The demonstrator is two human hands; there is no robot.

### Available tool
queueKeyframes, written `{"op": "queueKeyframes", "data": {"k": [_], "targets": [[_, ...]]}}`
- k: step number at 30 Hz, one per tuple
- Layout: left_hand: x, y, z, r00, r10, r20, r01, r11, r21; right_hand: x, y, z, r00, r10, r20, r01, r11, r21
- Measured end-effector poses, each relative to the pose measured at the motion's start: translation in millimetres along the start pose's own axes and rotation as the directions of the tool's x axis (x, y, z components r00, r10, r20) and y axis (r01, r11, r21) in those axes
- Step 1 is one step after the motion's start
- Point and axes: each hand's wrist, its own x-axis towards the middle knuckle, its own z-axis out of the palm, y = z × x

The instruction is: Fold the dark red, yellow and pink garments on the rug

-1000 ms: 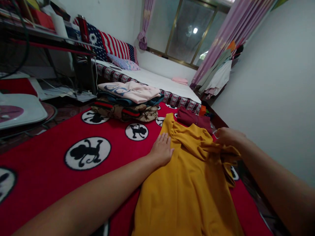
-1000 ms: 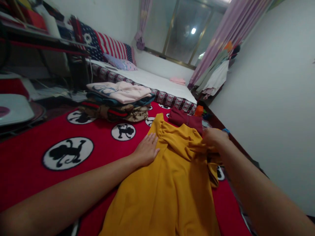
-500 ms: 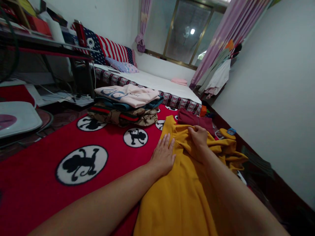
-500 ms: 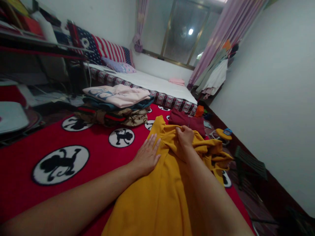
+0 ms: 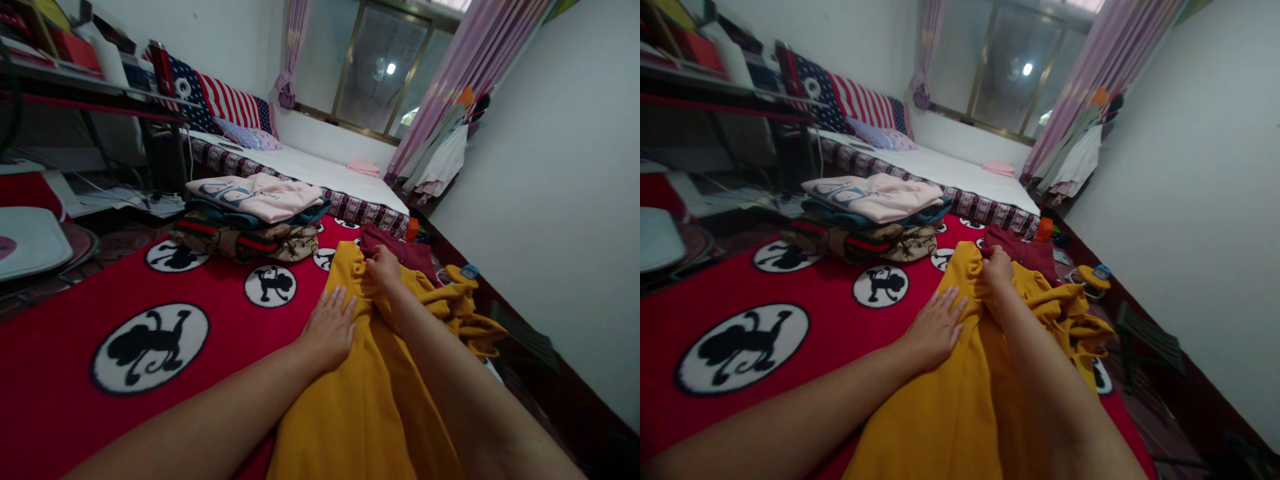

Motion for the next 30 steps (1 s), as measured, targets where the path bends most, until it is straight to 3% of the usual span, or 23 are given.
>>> {"op": "queueKeyframes", "data": {"k": [4,11,16,20,23,26,30], "targets": [[0,1,-6.7,1.0,0.02,-0.012,-0.021,0.996,-0.09,10,2,19,0.998,0.041,0.046,-0.045,0.995,0.086],[9,0,-23.0,0.976,-0.071,-0.207,0.008,0.956,-0.292,7,16,8,0.973,0.157,-0.172,-0.137,0.983,0.122],[12,-5,-17.4,0.99,-0.105,-0.098,0.072,0.954,-0.292,-1,26,13,0.994,0.106,-0.041,-0.101,0.989,0.107],[14,-12,-12.6,0.987,-0.156,-0.044,0.134,0.939,-0.318,-7,27,-1,0.998,0.044,0.05,-0.05,0.989,0.137],[16,-15,-11.1,0.983,-0.167,-0.082,0.125,0.92,-0.37,-30,30,-23,0.995,-0.091,0.035,0.082,0.978,0.193],[18,-16,-9.9,0.977,-0.175,-0.118,0.113,0.905,-0.41,-73,35,-44,0.956,-0.292,-0.003,0.286,0.935,0.211],[20,-18,-8.9,0.969,-0.185,-0.164,0.1,0.9,-0.424,-135,38,-59,0.901,-0.426,0.08,0.414,0.901,0.132]]}}
